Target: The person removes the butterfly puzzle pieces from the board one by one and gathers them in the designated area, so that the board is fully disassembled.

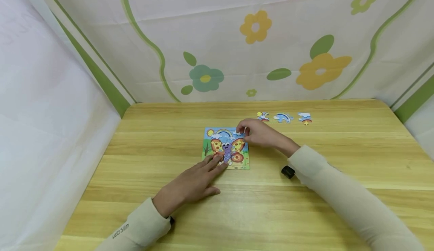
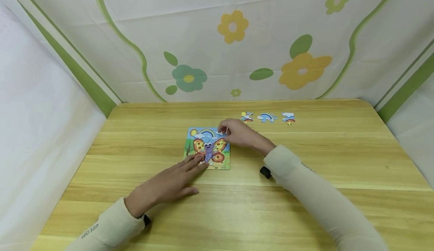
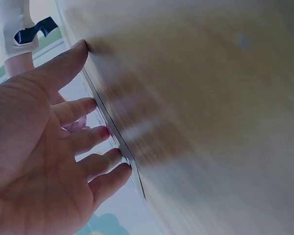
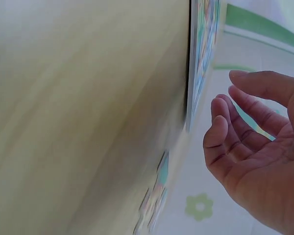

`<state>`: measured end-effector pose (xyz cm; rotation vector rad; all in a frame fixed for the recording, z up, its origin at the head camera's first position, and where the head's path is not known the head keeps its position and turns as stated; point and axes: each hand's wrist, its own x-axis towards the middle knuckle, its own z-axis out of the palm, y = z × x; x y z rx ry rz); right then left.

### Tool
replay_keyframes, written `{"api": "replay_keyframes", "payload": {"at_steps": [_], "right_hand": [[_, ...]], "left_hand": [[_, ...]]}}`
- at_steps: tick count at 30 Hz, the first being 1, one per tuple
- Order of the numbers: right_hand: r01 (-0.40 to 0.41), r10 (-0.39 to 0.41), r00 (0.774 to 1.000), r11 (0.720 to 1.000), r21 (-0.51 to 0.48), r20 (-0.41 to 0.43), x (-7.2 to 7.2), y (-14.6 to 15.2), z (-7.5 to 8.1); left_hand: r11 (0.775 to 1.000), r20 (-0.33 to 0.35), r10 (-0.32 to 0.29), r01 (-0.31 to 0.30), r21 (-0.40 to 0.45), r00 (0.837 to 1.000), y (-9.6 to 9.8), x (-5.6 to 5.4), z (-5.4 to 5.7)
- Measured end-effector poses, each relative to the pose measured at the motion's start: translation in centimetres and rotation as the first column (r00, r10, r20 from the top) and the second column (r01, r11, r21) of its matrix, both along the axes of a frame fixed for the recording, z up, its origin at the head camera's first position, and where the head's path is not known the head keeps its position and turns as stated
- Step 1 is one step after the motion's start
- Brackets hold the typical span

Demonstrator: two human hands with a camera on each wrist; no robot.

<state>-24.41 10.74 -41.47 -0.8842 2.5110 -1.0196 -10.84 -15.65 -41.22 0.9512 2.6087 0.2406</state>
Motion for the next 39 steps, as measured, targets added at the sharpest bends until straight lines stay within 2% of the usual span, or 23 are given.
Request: {"api": "replay_keyframes", "payload": {"at_steps": [10, 25, 32, 39], "right_hand": [[-0.086, 0.087, 0.996, 0.996, 0.022, -0.008, 0.1, -2.7, -0.6], [-0.098, 0.094, 0.994, 0.992, 0.076, 0.053, -0.2, -3.6, -0.9], [-0.102, 0.091, 0.99, 0.989, 0.102, 0.106, -0.3, -4.0, -0.7], [-0.105, 0.09, 0.989, 0.986, 0.132, 0.114, -0.3, -4.3, -0.8]], "left_hand": [[1.0, 0.017, 0.011, -0.012, 0.018, 1.0, -0.1, -0.1, -0.1], [0.999, 0.02, 0.002, -0.002, 0.037, 1.0, -0.1, -0.1, -0.1], [1.0, 0.022, 0.003, -0.004, 0.031, 1.0, -0.1, 0.0, -0.1], [1.0, 0.028, 0.007, -0.008, 0.03, 1.0, -0.2, 0.0, -0.2]]}}
